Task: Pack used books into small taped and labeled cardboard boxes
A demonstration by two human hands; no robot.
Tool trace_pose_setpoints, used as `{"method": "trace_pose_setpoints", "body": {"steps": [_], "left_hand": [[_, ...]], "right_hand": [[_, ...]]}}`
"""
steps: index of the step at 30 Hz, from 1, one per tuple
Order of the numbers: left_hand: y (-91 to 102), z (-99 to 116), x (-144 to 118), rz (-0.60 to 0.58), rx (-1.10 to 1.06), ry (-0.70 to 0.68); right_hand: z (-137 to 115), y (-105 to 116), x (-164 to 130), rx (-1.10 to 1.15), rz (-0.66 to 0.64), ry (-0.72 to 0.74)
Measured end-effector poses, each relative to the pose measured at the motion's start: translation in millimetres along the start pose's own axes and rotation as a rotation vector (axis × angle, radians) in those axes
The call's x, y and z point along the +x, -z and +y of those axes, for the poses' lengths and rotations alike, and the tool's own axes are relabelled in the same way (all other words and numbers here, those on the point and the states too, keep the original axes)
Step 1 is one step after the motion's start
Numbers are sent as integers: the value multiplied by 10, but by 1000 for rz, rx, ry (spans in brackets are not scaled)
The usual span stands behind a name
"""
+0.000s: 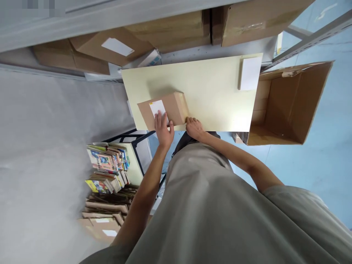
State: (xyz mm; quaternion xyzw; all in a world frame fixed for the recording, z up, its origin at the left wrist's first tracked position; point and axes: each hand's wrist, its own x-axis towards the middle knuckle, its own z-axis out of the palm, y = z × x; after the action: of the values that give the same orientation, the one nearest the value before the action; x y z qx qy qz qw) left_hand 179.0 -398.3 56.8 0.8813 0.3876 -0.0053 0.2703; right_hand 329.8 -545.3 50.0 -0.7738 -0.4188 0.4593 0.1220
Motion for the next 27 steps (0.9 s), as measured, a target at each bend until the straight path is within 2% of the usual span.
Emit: {"method": "trace_pose_setpoints", "body": {"steps": [3, 6, 9, 11, 13, 14, 15, 17, 19, 20, 23, 27], "left_hand": [[-19, 18, 7, -10, -60, -6], [-33, 7, 19, -21, -96, -19], [50, -146, 12, -3, -169, -18], [162, -355, -12, 96, -224, 94], [271, -605, -43, 228, -277, 318], [309, -720, -57, 253, -306, 436], [330, -814, -65, 237, -335, 538], [318, -907, -63, 93, -383, 641], [264, -865, -36, -44, -415, 625], [237, -805, -17, -74, -433, 594], [219, -566, 41, -47, -484, 497], [366, -312, 124, 46, -535, 351]], "right_hand": [[-40, 89, 215, -10, 62, -11], [35, 124, 413, -24, 89, -5], [180, 123, 469, -2, 66, -23], [274, 112, 404, 16, 66, -67], [332, 95, 289, 15, 58, -109], [340, 86, 228, 9, 50, -114], [334, 76, 174, 3, 42, -107], [289, 63, 97, 1, 40, -73], [227, 71, 64, 21, 57, -45], [202, 88, 56, 38, 73, -40], [174, 198, 7, 108, 165, -44], [159, 446, -192, 265, 406, -13]]}}
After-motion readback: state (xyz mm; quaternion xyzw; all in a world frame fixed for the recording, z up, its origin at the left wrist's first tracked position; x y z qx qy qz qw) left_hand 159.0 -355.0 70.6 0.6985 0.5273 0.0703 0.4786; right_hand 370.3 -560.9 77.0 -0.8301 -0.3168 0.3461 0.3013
